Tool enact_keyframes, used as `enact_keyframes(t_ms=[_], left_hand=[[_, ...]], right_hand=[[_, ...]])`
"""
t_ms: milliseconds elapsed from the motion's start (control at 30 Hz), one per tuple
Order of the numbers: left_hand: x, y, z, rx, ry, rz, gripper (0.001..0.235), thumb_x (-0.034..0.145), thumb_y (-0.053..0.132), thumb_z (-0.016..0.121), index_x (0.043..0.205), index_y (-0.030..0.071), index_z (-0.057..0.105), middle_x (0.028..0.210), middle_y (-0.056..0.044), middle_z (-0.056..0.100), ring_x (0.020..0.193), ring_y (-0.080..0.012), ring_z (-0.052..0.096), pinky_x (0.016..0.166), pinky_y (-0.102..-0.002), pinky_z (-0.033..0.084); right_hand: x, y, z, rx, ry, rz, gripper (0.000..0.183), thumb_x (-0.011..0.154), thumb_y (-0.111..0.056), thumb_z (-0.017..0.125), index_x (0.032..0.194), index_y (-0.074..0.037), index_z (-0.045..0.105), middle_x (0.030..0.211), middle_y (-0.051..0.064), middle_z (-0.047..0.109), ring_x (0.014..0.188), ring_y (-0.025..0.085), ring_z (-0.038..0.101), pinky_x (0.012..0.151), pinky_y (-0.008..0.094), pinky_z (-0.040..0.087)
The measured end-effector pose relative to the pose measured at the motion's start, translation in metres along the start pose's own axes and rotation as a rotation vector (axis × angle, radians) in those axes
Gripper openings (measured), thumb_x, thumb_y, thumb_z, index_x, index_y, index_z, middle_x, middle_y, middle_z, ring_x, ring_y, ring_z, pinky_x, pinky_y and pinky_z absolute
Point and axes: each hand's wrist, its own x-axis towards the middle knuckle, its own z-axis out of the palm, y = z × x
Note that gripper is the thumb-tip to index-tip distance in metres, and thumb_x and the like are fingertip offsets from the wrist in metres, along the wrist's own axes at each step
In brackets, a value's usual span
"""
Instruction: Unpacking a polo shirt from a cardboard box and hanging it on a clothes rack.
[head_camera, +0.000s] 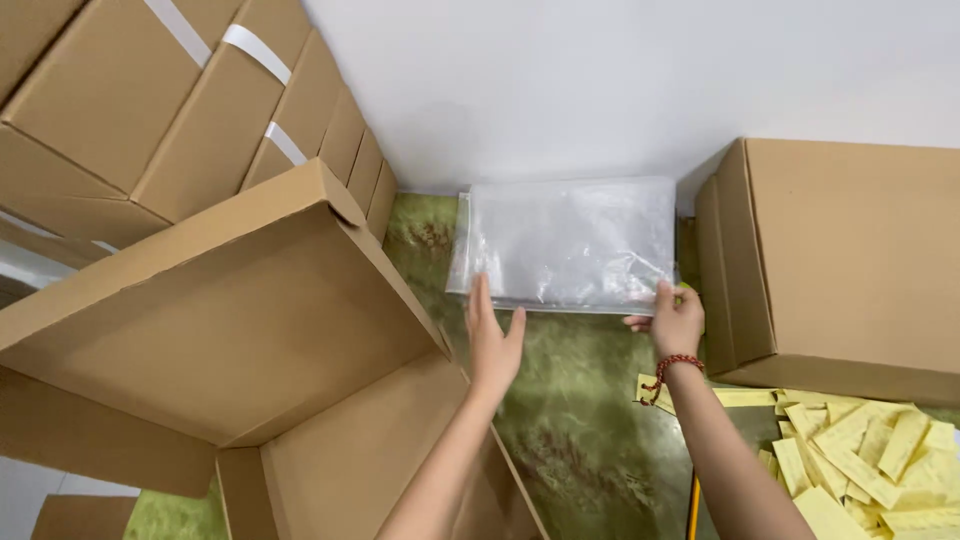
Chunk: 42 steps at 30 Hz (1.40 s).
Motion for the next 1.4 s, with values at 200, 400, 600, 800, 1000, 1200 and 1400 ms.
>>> enact_keyframes(t_ms=[200, 400, 600, 800, 1000, 1200, 1400], left_hand=[[0.012, -0.137, 0.064, -0.471, -0.154, -0.553, 0.078, 0.104, 0.03, 0.068, 0.166, 0.002, 0.031, 0.168, -0.027, 0.037, 0.146, -0.0424, 0.051, 0.118, -0.061, 0.043], [0.022, -0.145, 0.079, -0.502, -0.358, -0.639, 0.092, 0.109, 0.039, 0.06, 0.171, 0.003, 0.002, 0.174, -0.017, 0.032, 0.147, -0.0398, 0.052, 0.118, -0.065, 0.039], [-0.003, -0.1, 0.068, -0.445, -0.284, -0.428, 0.077, 0.11, 0.029, 0.056, 0.171, 0.002, 0.016, 0.17, -0.028, 0.036, 0.146, -0.0456, 0.052, 0.109, -0.058, 0.048], [-0.131, -0.07, -0.02, 0.396, -0.18, 0.489, 0.025, 0.102, 0.016, 0.062, 0.123, 0.012, 0.075, 0.143, -0.003, 0.067, 0.135, -0.0251, 0.058, 0.117, -0.047, 0.045], [-0.236, -0.11, -0.115, 0.557, -0.53, 0.192, 0.071, 0.103, 0.062, 0.051, 0.155, 0.014, 0.048, 0.167, -0.008, 0.033, 0.151, -0.0409, 0.031, 0.122, -0.058, 0.025], [-0.34, -0.164, -0.172, 0.603, -0.349, 0.257, 0.055, 0.1, 0.036, 0.07, 0.145, 0.009, 0.056, 0.152, -0.009, 0.053, 0.133, -0.034, 0.053, 0.108, -0.049, 0.042], [-0.387, -0.206, -0.205, 0.692, 0.082, 0.29, 0.02, 0.095, 0.018, 0.072, 0.111, 0.008, 0.078, 0.107, -0.005, 0.078, 0.105, -0.0234, 0.068, 0.104, -0.04, 0.046]], right_hand=[[0.046, 0.068, 0.016, -0.026, 0.005, 0.199, 0.051, 0.116, -0.034, 0.052, 0.145, 0.005, 0.036, 0.123, 0.029, 0.056, 0.067, 0.043, 0.075, 0.058, 0.045, 0.071], [0.056, 0.062, 0.032, 0.043, -0.056, 0.236, 0.049, 0.117, -0.032, 0.047, 0.144, 0.006, 0.033, 0.127, 0.03, 0.051, 0.085, 0.05, 0.075, 0.075, 0.052, 0.071], [0.003, 0.026, 0.041, -0.016, -0.143, 0.24, 0.079, 0.109, -0.011, 0.059, 0.169, -0.011, 0.008, 0.169, 0.034, 0.004, 0.098, 0.052, 0.073, 0.087, 0.05, 0.07], [-0.046, -0.012, 0.035, -0.489, -0.195, -0.037, 0.084, 0.096, -0.014, 0.074, 0.164, -0.008, 0.025, 0.153, 0.018, 0.028, 0.059, 0.027, 0.062, 0.05, 0.034, 0.058], [-0.121, -0.074, 0.093, -0.383, -0.485, -0.117, 0.038, 0.103, -0.025, 0.069, 0.135, -0.004, 0.069, 0.087, 0.01, 0.068, 0.072, 0.017, 0.067, 0.066, 0.029, 0.057], [-0.228, -0.126, 0.166, -0.375, -0.719, -0.255, 0.052, 0.107, -0.032, 0.059, 0.15, -0.003, 0.053, 0.147, 0.013, 0.061, 0.072, 0.017, 0.067, 0.069, 0.03, 0.059], [-0.273, -0.129, 0.201, -0.477, -0.667, -0.347, 0.046, 0.106, -0.024, 0.067, 0.139, 0.008, 0.061, 0.126, 0.02, 0.072, 0.053, 0.023, 0.07, 0.051, 0.028, 0.057]])
